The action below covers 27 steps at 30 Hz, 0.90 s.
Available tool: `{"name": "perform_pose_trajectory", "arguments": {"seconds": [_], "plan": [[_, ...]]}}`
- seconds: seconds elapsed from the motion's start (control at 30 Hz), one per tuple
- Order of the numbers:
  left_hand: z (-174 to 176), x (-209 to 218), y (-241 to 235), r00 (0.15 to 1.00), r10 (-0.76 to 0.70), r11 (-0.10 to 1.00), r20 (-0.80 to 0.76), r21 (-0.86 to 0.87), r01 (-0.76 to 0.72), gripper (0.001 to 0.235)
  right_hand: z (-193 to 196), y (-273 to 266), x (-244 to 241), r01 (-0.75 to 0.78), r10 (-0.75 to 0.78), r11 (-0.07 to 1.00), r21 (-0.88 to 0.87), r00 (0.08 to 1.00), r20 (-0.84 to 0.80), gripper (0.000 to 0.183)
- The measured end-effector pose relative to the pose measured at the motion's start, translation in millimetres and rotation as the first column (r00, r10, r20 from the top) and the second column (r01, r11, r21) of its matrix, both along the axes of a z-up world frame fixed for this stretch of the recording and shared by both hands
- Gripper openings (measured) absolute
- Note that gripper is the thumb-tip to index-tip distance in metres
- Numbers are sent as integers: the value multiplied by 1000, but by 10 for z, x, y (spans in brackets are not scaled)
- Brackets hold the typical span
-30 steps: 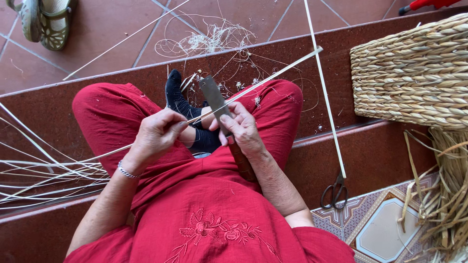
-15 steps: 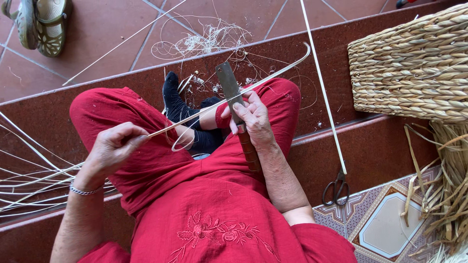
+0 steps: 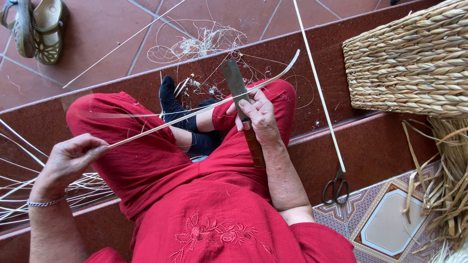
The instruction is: The person sits cross-legged on a tiled floor and uses a knife to shave thin strips from bamboo rods. They repeatedly hold the rod with one hand and draw the knife along its length to remove fine shavings, occasionally adjusting the rod's position.
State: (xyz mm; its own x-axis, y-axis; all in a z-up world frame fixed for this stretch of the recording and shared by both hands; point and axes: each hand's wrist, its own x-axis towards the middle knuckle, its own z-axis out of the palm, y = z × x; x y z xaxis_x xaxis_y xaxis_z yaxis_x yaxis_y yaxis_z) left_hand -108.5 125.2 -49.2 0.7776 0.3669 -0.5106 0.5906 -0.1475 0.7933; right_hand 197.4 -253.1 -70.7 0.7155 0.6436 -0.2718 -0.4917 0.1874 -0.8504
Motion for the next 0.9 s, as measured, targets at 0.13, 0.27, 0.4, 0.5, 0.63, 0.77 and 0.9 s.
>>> {"name": "perform_pose_trajectory", "arguments": {"seconds": [0.13,0.27,0.4,0.5,0.63,0.77,0.9], "plan": [[22,-57,104,984,61,995,-169,91,-46,14,14,-13,19,44,-43,999,31,999,-29,16],[299,153,-45,975,-144,907,-171,371,199,19,44,-31,5,51,-50,998,30,998,-28,16],[577,616,-415,863,-495,713,98,613,340,49,65,-28,-105,-42,41,999,6,998,37,18],[496,1020,-971,847,-482,794,226,521,313,36,25,95,-257,-117,116,991,70,993,18,19],[343,1243,-1545,900,-321,933,295,263,246,23,-33,187,-356,-99,100,989,105,995,-6,18],[93,1338,-1734,925,-208,978,319,97,187,13,-38,117,-310,-115,116,988,102,993,-3,20],[-43,1342,-1607,975,-123,963,188,-214,162,14,10,0,-241,-156,159,984,84,987,-26,20]]}}
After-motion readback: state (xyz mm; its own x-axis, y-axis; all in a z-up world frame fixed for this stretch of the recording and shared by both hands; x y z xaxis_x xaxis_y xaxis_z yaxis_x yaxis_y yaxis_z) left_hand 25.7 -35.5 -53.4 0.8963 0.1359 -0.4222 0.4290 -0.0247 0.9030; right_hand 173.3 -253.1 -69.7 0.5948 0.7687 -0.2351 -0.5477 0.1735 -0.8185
